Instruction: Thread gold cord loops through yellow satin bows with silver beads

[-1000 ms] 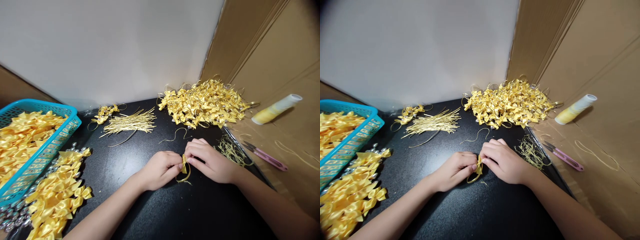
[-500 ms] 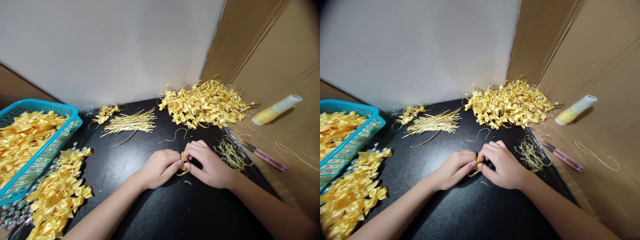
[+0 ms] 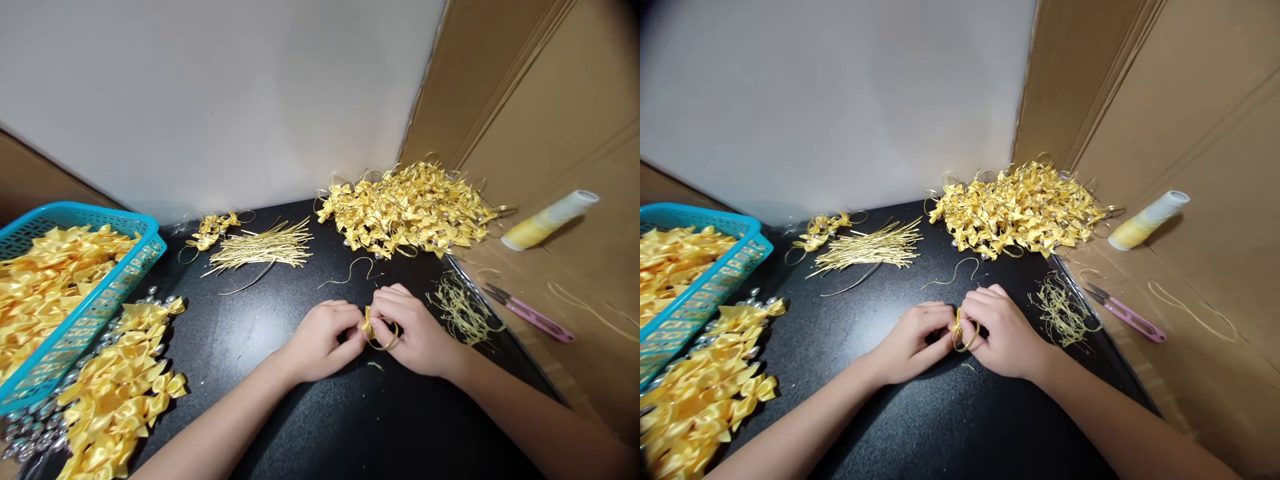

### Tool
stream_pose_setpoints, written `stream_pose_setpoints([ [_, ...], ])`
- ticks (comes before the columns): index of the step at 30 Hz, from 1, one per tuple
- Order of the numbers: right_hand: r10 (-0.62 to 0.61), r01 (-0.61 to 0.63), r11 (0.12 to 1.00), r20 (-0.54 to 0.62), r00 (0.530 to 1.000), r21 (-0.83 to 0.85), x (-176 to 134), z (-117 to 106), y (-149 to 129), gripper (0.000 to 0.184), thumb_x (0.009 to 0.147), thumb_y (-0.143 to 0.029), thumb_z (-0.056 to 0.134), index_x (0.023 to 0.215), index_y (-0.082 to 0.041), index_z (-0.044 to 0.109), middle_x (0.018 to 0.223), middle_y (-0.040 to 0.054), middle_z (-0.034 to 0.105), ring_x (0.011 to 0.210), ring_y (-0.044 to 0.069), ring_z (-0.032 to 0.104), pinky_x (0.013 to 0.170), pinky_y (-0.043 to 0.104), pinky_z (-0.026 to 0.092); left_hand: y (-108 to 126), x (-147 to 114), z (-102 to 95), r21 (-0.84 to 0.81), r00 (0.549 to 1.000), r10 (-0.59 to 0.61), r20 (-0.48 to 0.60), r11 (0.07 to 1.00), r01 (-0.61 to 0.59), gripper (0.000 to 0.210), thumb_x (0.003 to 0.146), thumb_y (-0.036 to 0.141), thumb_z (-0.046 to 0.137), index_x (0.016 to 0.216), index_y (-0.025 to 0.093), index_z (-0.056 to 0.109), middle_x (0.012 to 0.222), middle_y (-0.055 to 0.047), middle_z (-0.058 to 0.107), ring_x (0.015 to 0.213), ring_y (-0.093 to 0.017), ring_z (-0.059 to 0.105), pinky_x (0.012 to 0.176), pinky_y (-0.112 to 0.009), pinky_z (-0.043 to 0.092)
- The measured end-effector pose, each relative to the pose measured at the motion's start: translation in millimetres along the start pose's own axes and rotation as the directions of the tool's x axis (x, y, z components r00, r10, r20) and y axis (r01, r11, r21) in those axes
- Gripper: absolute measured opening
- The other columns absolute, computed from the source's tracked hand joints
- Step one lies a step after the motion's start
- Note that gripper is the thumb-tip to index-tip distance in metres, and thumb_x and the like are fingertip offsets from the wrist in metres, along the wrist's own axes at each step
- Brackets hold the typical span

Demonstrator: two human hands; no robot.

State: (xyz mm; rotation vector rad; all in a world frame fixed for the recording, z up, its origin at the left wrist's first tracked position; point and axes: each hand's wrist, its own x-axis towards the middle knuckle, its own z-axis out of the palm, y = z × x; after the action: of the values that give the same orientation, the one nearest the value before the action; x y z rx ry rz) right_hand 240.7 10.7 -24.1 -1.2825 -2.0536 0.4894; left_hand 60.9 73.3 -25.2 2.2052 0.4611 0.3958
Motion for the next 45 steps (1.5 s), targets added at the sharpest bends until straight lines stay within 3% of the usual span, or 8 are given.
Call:
stream_pose_setpoints([
  [6, 0.012, -0.009, 0.989, -0.022, 1.0, 0.149, 3, -5, 0, 0.025, 0.092, -0.023, 0.043, 0.067, -0.019, 0.043, 0.063, -0.0026, 0.047, 0.061, 0.012, 0.043, 0.064, 0.028, 0.032, 1, 0, -0.4, -0.203, 0.999, -0.043, 0.023, 0.978, 0.047, 0.026, 0.081, 0.014, 0.045, 0.058, 0.019, 0.034, 0.057, 0.004, 0.036, 0.057, -0.01, 0.035, 0.056, -0.023, 0.03],
  [10, 0.044, -0.038, 0.983, -0.03, 0.999, 0.179, 3, -8, -1, 0.027, 0.093, -0.024, 0.043, 0.066, -0.019, 0.043, 0.062, -0.0024, 0.047, 0.06, 0.012, 0.044, 0.061, 0.027, 0.033, -1, -2, 0.0, -0.252, 0.997, -0.067, 0.025, 0.965, 0.071, 0.028, 0.085, 0.018, 0.046, 0.059, 0.018, 0.035, 0.059, 0.005, 0.035, 0.056, -0.008, 0.033, 0.054, -0.022, 0.028],
  [16, 0.144, -0.135, 0.989, -0.163, 0.976, 0.061, 2, -3, -6, 0.024, 0.091, -0.023, 0.047, 0.067, -0.019, 0.049, 0.059, -0.0026, 0.048, 0.057, 0.012, 0.045, 0.059, 0.026, 0.033, 3, -1, 10.0, -0.112, 0.971, -0.076, -0.228, 0.992, 0.051, 0.023, 0.084, 0.025, 0.055, 0.066, 0.017, 0.044, 0.06, 0.004, 0.044, 0.058, -0.009, 0.041, 0.057, -0.022, 0.031],
  [21, 0.147, -0.151, 0.989, -0.213, 0.966, -0.002, 1, 5, -8, 0.022, 0.089, -0.021, 0.05, 0.067, -0.019, 0.053, 0.057, -0.0029, 0.048, 0.056, 0.012, 0.045, 0.058, 0.026, 0.033, 6, -2, 18.4, 0.013, 0.935, -0.12, -0.334, 0.991, 0.132, 0.029, 0.088, 0.031, 0.051, 0.063, 0.018, 0.044, 0.057, 0.003, 0.043, 0.055, -0.01, 0.04, 0.057, -0.024, 0.031],
  [26, 0.118, -0.121, 0.993, -0.186, 0.975, -0.004, 1, 7, -10, 0.024, 0.089, -0.022, 0.049, 0.066, -0.019, 0.053, 0.057, -0.0026, 0.047, 0.056, 0.012, 0.044, 0.059, 0.027, 0.034, 5, -3, 19.6, 0.01, 0.941, -0.133, -0.311, 0.99, 0.144, 0.034, 0.094, 0.032, 0.041, 0.063, 0.018, 0.043, 0.058, 0.002, 0.043, 0.057, -0.011, 0.041, 0.058, -0.025, 0.031],
  [32, 0.122, -0.115, 0.992, -0.187, 0.975, 0.046, 3, 3, -10, 0.023, 0.089, -0.021, 0.047, 0.066, -0.019, 0.05, 0.058, -0.0023, 0.047, 0.056, 0.012, 0.044, 0.058, 0.026, 0.033, 5, -1, 17.0, -0.163, 0.951, -0.116, -0.285, 0.984, 0.071, 0.043, 0.096, 0.04, 0.037, 0.059, 0.018, 0.037, 0.055, 0.004, 0.035, 0.054, -0.01, 0.036, 0.058, -0.025, 0.031],
  [36, 0.117, -0.102, 0.991, -0.177, 0.977, 0.088, 3, 2, -10, 0.023, 0.088, -0.021, 0.048, 0.065, -0.019, 0.048, 0.058, -0.003, 0.047, 0.056, 0.011, 0.043, 0.057, 0.026, 0.032, 4, -2, 15.4, -0.22, 0.959, -0.105, -0.262, 0.974, 0.047, 0.045, 0.096, 0.041, 0.035, 0.059, 0.018, 0.038, 0.055, 0.003, 0.039, 0.055, -0.01, 0.037, 0.06, -0.025, 0.032],
  [45, 0.082, -0.069, 0.995, -0.188, 0.979, 0.072, 1, 4, -10, 0.022, 0.088, -0.02, 0.048, 0.066, -0.019, 0.049, 0.058, -0.0038, 0.045, 0.057, 0.011, 0.042, 0.061, 0.028, 0.032, 4, -3, 14.8, -0.196, 0.965, -0.083, -0.248, 0.98, 0.034, 0.043, 0.097, 0.041, 0.03, 0.061, 0.018, 0.039, 0.058, 0.002, 0.041, 0.057, -0.012, 0.04, 0.061, -0.026, 0.033],
])
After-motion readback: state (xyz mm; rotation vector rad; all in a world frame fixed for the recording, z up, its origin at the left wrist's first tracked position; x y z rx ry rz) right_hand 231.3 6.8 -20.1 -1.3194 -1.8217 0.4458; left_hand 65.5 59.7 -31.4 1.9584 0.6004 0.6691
